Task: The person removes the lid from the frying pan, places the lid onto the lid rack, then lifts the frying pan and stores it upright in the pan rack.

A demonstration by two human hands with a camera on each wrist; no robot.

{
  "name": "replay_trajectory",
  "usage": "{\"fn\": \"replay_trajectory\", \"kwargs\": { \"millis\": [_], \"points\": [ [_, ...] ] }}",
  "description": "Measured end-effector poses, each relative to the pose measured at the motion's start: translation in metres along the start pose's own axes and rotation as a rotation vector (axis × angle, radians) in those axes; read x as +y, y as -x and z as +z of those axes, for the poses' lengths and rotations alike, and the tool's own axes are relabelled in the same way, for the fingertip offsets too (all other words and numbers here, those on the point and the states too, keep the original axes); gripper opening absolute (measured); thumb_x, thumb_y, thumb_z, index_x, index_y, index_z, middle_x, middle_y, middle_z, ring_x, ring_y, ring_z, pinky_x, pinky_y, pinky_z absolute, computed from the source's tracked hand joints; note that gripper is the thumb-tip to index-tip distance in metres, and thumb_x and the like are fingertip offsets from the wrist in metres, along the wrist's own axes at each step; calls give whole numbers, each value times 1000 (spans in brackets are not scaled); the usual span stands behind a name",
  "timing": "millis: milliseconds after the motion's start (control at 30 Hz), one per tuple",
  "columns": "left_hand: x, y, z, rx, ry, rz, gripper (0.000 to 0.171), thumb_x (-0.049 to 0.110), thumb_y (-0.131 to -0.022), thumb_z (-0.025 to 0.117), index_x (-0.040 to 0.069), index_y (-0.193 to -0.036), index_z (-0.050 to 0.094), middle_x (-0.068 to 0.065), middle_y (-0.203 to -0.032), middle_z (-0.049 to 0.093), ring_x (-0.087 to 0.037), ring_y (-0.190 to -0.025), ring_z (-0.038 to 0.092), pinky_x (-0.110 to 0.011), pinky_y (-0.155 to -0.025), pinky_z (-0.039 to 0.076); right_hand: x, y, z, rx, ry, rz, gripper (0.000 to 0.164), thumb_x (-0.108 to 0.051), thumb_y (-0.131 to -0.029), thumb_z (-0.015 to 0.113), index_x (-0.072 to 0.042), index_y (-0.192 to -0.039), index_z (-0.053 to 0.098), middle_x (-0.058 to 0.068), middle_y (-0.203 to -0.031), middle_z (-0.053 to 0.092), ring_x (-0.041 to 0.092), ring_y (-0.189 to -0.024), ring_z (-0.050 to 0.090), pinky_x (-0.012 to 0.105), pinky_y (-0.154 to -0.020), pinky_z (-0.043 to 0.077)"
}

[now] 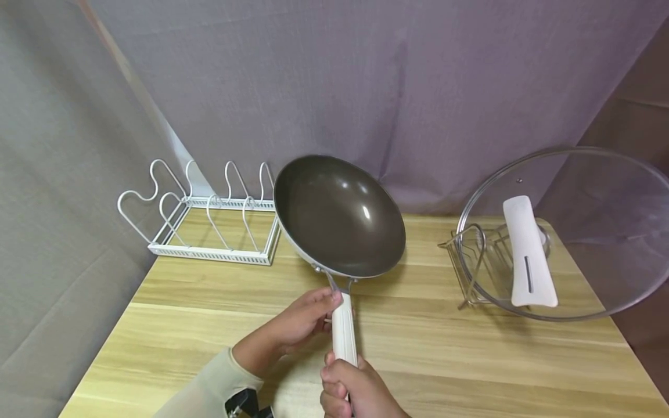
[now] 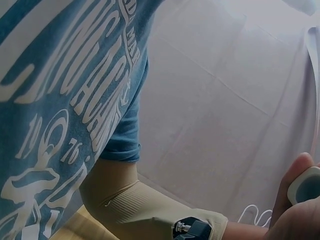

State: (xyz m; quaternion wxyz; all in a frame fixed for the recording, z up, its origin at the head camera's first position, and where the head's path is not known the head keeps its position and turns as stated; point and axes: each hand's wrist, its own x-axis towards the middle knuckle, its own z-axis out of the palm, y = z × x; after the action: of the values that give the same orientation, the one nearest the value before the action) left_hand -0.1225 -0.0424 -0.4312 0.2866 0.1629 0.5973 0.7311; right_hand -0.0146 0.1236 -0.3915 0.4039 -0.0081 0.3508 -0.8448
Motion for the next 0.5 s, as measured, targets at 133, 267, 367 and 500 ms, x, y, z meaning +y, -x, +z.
{"fn": "replay_trajectory", "kwargs": {
  "millis": [133, 267, 367, 500],
  "points": [
    [0, 1, 0, -3, 4, 6, 40, 34, -109, 47, -3, -120, 58, 0, -92, 69, -14, -80, 65, -35, -74, 52, 0, -1, 0, -14, -19, -4, 11, -9, -99, 49, -19, -99, 46, -15, -63, 49, -3, -51, 44, 11, -46, 34],
    [1, 2, 0, -9, 11, 14, 40, 35, -109, 46, -2, -120, 58, 1, -91, 69, -13, -77, 65, -35, -73, 51, 1, -1, -1, -42, -45, -9, 12, -9, -100, 46, -21, -99, 48, -15, -64, 49, -3, -51, 43, 11, -46, 34],
    [2, 2, 0, -10, 13, 18, 40, 35, -109, 46, -2, -120, 58, 1, -90, 69, -13, -75, 64, -34, -72, 51, 1, -2, -2, -61, -56, -14, 13, -9, -100, 46, -22, -97, 49, -15, -63, 47, -3, -50, 41, 11, -46, 33],
    [2, 2, 0, -8, 14, 25, 40, 35, -109, 46, -2, -120, 57, 1, -90, 69, -13, -74, 64, -34, -72, 51, 3, -3, -4, -112, -63, -33, 14, -11, -100, 45, -24, -96, 50, -16, -63, 41, -3, -49, 34, 13, -43, 26]
  ]
}}
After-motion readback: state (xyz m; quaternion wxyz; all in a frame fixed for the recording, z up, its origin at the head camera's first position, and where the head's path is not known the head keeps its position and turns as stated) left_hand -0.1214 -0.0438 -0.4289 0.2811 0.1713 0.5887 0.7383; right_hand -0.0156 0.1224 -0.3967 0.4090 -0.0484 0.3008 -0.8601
